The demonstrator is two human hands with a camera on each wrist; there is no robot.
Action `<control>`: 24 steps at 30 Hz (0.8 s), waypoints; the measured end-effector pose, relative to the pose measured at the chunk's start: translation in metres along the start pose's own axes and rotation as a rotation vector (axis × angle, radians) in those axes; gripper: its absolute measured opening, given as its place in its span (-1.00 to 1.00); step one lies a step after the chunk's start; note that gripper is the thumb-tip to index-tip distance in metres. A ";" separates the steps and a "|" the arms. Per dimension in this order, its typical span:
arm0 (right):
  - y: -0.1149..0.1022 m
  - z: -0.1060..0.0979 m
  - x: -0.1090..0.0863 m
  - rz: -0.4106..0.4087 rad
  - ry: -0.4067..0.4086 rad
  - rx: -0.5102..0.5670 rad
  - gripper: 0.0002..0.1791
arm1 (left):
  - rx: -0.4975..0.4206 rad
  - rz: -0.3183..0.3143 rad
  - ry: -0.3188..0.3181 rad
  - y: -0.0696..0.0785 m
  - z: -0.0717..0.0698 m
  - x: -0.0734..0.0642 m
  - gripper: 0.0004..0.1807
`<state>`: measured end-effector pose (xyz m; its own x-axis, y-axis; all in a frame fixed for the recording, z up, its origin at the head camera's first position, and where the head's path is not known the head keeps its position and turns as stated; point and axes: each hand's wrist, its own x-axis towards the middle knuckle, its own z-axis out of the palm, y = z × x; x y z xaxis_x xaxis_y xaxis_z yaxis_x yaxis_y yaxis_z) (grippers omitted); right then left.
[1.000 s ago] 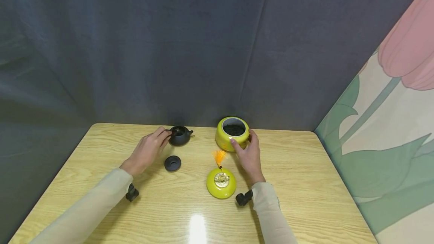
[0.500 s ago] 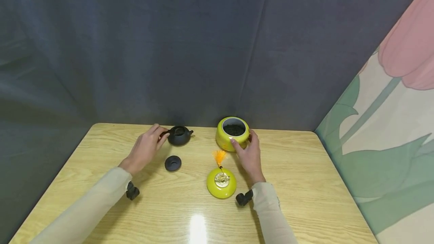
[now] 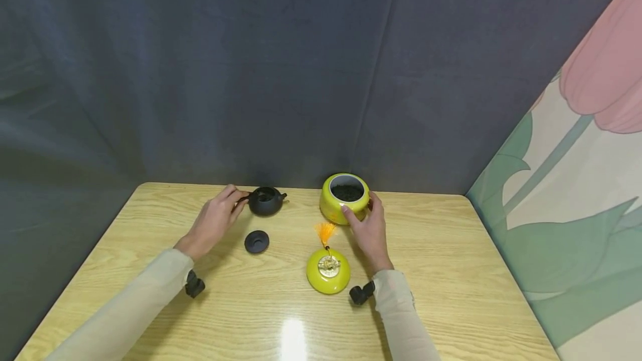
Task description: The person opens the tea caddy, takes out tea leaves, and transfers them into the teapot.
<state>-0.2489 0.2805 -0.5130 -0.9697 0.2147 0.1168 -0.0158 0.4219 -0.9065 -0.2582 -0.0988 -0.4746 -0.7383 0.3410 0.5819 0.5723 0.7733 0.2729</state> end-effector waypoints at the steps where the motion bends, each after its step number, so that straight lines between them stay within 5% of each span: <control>1: 0.000 0.000 0.000 -0.001 0.000 0.000 -0.01 | -0.002 0.003 -0.003 -0.001 0.000 -0.001 -0.83; 24: 0.003 0.000 0.002 -0.010 -0.002 -0.016 -0.02 | 0.007 -0.005 0.048 -0.004 0.008 -0.012 -0.82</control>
<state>-0.2514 0.2821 -0.5150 -0.9701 0.2082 0.1248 -0.0217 0.4377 -0.8988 -0.2546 -0.1018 -0.4887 -0.7234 0.3111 0.6163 0.5658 0.7787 0.2711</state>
